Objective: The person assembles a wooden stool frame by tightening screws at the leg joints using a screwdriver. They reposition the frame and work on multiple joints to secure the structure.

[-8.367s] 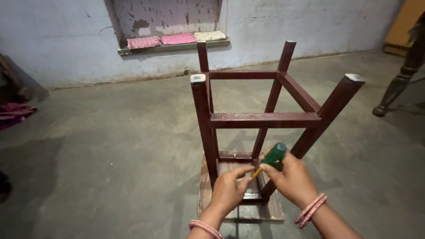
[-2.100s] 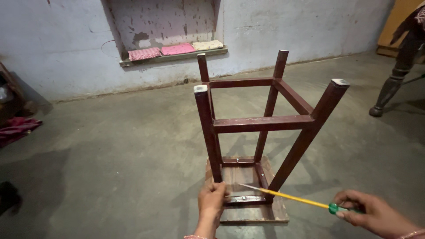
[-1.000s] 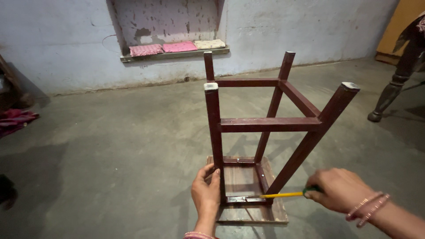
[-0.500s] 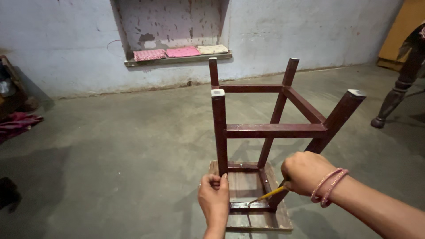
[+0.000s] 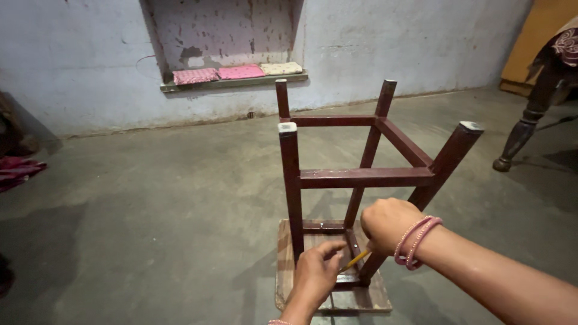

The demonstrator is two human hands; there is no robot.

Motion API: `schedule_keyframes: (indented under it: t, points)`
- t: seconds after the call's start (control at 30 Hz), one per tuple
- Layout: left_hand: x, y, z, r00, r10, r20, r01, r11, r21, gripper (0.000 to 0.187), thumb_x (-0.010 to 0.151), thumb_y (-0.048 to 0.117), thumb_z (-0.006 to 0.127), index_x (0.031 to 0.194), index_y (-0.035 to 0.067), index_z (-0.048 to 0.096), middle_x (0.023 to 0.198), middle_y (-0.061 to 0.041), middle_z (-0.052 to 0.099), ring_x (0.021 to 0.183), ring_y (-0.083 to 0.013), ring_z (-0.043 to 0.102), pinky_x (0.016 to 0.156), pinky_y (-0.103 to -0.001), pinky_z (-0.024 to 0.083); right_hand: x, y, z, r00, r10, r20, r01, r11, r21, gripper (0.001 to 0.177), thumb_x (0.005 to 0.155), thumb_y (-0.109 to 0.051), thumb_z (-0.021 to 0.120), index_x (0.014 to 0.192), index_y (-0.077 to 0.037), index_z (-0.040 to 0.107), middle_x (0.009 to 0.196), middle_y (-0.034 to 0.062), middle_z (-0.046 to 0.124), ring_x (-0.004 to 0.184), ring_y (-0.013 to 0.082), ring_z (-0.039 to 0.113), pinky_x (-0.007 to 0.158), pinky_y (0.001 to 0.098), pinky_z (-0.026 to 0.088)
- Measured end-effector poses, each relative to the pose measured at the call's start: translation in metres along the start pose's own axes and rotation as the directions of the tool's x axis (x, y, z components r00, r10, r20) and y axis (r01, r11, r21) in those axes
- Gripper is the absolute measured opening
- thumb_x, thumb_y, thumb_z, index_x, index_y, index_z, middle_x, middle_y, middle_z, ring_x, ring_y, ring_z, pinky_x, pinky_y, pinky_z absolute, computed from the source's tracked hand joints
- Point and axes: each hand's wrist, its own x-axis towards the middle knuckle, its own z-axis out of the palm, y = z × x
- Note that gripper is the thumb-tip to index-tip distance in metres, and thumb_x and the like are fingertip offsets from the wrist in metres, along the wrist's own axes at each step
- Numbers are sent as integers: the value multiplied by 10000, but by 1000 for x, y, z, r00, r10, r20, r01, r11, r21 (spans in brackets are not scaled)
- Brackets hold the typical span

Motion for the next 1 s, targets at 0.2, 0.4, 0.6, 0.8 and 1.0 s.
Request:
schedule_keyframes:
  t: [0.2,0.4,0.6,0.8,1.0]
  points:
    - [10,21,6,980,162,113,-175,978,114,406,838,165,751,1234,252,747,1050,-127,725,957,-296,730,846,-410,564,8,-7,-5,1000,-19,-23,19,1000,-14,303,725,-334,857,893,-93,783,902,175,729,935,352,725,821,449,602]
    - [18,30,12,969,201,143,-226,956,185,162,909,232,732,1027,125,755,904,-144,756,858,-316,743,775,-416,571,8,-13,-8,987,103,-126,-72,970,231,228,791,-346,762,949,-186,797,905,127,755,913,328,732,820,441,576]
    - [21,29,15,961,188,201,-230,950,211,169,904,226,742,1027,112,761,860,-161,738,798,-319,740,755,-411,560,4,-11,21,798,322,-509,108,755,647,231,843,-320,719,930,-121,796,868,82,796,748,235,758,690,365,586]
    - [29,23,10,945,256,204,-288,947,141,151,879,176,750,999,84,760,872,-173,734,820,-318,749,734,-401,578,20,-17,67,764,520,-382,480,-61,875,297,987,-257,604,997,16,723,711,-3,634,657,86,590,630,259,508]
    - [22,16,5,953,293,81,-303,938,169,221,811,162,790,1024,102,779,944,-153,762,893,-349,724,780,-423,551,35,-26,90,736,615,-284,520,-244,819,314,1027,-241,527,979,24,687,605,8,509,581,113,539,576,273,446]
